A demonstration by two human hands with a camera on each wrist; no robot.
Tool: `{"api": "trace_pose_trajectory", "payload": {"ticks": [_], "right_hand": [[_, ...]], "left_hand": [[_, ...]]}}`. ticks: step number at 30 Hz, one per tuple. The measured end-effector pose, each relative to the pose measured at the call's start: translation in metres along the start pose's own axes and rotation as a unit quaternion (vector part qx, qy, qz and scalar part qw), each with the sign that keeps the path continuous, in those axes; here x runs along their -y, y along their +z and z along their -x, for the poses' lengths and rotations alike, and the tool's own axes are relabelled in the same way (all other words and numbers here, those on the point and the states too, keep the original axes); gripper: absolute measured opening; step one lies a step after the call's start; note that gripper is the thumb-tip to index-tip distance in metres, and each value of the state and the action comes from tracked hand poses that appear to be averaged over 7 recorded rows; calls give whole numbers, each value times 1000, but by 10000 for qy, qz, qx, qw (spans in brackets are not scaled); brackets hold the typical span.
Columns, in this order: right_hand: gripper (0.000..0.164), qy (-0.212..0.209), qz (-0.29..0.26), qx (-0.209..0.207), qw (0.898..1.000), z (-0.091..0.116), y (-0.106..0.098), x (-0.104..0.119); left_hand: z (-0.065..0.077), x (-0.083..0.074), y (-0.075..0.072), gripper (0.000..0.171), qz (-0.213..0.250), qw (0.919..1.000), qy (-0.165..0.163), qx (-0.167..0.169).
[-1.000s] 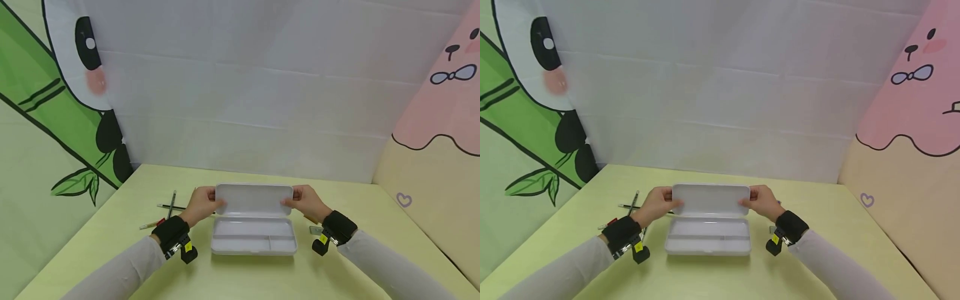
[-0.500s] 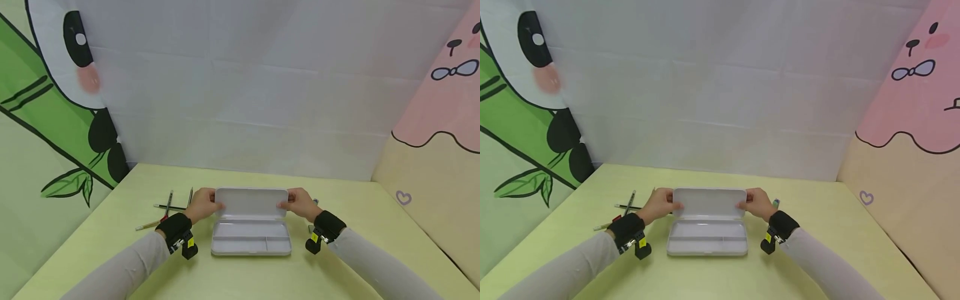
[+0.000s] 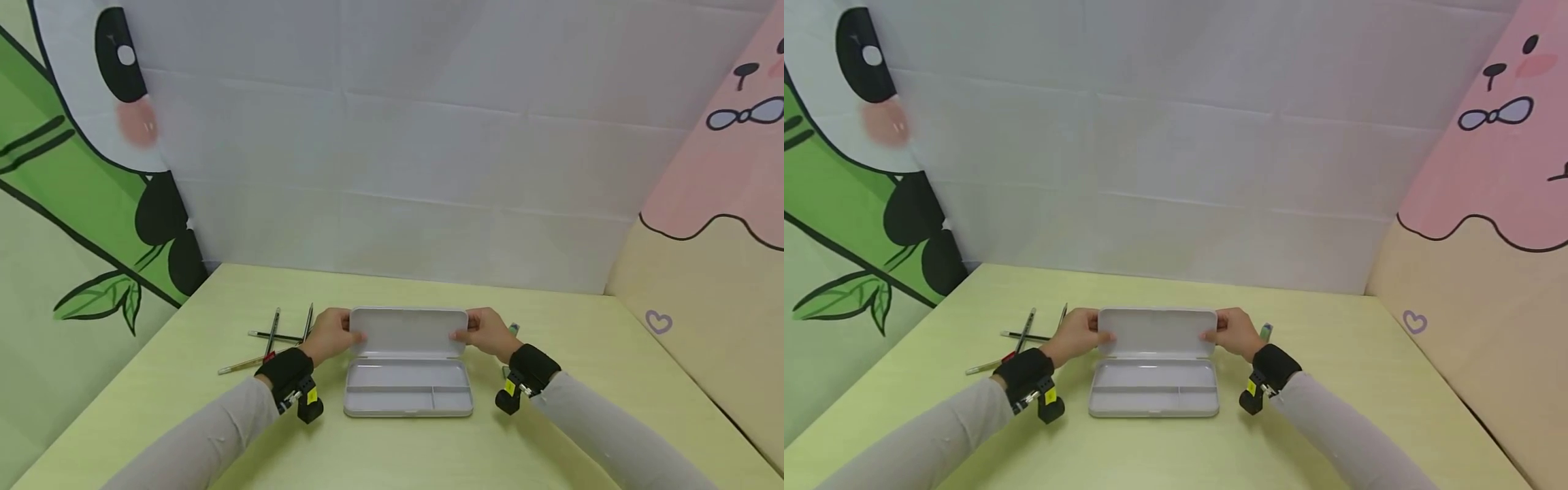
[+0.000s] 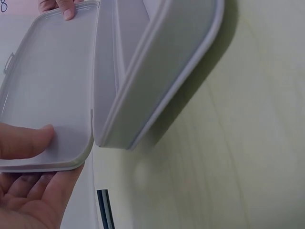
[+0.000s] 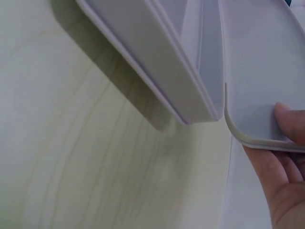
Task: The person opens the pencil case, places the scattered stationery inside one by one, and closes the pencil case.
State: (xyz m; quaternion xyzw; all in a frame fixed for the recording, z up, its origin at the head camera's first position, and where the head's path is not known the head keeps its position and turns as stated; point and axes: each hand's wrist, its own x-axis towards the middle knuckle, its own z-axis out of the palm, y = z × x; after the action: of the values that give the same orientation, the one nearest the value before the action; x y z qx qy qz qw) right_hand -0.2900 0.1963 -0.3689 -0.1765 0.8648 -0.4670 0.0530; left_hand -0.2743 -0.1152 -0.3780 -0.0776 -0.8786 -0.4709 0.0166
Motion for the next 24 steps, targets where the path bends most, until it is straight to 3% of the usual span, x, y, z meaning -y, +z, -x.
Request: {"api": "trace_pose_trajectory", "payload": {"ticks": [11, 24], "right_hand": [[31, 38, 57, -23, 10000, 1, 1, -2], [31, 40, 182, -30, 9998, -2, 5, -2]], "left_hand": [[0, 1, 1, 29, 74, 10000, 19, 38], [-2, 8, 1, 31, 109, 9997, -197, 0]]}}
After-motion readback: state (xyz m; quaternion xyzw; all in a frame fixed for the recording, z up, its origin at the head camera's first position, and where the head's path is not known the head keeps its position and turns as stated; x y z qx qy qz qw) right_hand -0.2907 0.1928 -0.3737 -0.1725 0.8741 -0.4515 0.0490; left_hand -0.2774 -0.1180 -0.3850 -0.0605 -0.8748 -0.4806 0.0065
